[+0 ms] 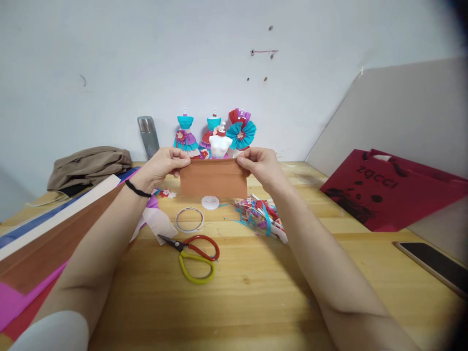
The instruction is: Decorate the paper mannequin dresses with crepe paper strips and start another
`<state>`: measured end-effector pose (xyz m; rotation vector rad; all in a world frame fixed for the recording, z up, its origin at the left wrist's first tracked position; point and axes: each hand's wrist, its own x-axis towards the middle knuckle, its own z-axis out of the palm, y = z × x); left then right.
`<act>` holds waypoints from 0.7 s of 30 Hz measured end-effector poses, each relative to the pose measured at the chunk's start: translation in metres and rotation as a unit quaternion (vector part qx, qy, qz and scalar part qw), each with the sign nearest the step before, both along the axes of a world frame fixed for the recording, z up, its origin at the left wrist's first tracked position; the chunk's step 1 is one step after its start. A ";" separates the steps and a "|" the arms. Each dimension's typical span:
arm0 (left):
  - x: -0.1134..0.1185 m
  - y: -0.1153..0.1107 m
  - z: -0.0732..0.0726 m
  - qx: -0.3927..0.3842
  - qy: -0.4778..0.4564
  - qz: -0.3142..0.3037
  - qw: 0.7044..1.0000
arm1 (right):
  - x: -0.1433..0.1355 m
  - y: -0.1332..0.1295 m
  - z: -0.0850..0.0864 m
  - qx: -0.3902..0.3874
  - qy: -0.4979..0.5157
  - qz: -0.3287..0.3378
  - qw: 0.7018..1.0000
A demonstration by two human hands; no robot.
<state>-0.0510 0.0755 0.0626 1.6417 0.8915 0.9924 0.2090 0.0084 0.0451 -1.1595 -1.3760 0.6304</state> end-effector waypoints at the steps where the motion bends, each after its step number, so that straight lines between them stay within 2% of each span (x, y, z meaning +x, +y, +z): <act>1: 0.000 -0.002 0.001 0.000 0.009 -0.002 1.000 | 0.000 0.000 0.000 -0.002 -0.004 0.002 1.000; 8: -0.004 -0.018 0.013 0.005 0.042 -0.005 0.999 | 0.001 -0.005 0.002 0.014 -0.034 0.042 0.998; 14: -0.002 -0.020 0.016 0.116 -0.015 0.018 0.993 | -0.002 -0.009 0.007 0.097 -0.013 0.011 0.995; 17: 0.004 -0.017 0.018 0.136 -0.041 -0.010 0.990 | -0.003 -0.006 0.007 0.124 0.006 0.014 0.992; 21: 0.011 -0.010 0.019 0.127 -0.060 -0.042 0.989 | -0.005 -0.004 0.006 0.110 0.042 0.048 0.992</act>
